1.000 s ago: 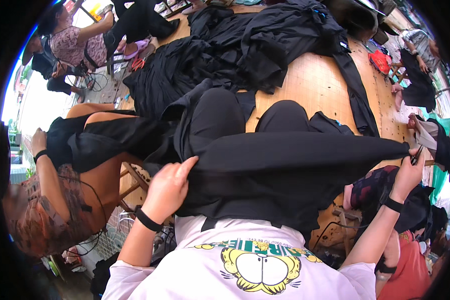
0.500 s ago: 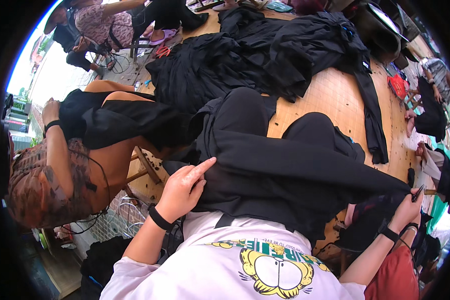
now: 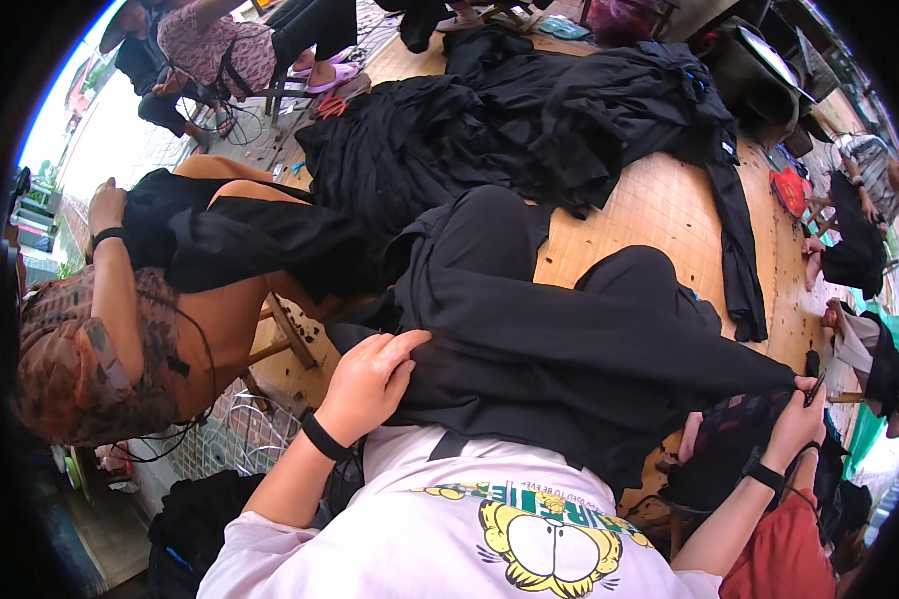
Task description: Inspecting and trimming loose threads from black pants in a workshop setting.
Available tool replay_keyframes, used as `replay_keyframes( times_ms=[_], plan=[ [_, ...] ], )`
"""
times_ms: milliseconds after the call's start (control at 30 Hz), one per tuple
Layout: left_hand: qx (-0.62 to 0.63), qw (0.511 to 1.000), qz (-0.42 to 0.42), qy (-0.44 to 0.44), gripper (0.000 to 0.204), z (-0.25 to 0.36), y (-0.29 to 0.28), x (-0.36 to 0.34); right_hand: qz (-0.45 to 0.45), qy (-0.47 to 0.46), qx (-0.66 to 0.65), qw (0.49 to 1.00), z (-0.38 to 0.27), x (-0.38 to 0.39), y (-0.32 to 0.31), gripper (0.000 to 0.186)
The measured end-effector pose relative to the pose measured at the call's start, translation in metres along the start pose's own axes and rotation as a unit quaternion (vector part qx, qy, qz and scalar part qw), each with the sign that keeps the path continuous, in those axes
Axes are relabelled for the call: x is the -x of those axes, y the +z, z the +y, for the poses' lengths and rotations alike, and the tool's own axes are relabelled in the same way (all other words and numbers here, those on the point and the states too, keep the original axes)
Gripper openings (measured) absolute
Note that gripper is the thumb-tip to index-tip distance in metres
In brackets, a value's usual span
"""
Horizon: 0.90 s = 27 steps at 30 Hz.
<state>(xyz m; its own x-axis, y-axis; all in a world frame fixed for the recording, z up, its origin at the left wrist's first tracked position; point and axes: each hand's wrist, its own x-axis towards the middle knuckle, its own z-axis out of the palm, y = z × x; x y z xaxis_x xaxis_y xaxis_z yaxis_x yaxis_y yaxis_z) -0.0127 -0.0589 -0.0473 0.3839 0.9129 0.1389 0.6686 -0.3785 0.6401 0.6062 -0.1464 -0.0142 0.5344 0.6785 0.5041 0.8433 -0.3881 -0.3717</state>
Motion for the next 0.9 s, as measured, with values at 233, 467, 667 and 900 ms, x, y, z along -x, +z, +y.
replay_keyframes(
  times_ms=[233, 467, 667, 900],
  plan=[
    [-0.031, 0.996, 0.081, -0.02, 0.023, -0.003, -0.006, 0.007, -0.041, 0.005, -0.009, 0.999, -0.046, 0.019, 0.014, 0.007],
    [-0.092, 0.959, 0.131, -0.234, 0.01, -0.05, -0.017, 0.05, -0.145, 0.0, -0.08, 0.986, -0.096, 0.04, 0.039, 0.016],
    [0.217, 0.821, -0.108, -0.517, 0.066, -0.099, -0.002, 0.084, -0.219, -0.04, -0.178, 0.958, -0.162, 0.045, 0.061, 0.015],
    [0.461, 0.712, -0.074, -0.524, 0.07, -0.095, 0.003, 0.067, -0.276, -0.209, -0.148, 0.926, -0.225, 0.062, 0.061, 0.028]
  ],
)
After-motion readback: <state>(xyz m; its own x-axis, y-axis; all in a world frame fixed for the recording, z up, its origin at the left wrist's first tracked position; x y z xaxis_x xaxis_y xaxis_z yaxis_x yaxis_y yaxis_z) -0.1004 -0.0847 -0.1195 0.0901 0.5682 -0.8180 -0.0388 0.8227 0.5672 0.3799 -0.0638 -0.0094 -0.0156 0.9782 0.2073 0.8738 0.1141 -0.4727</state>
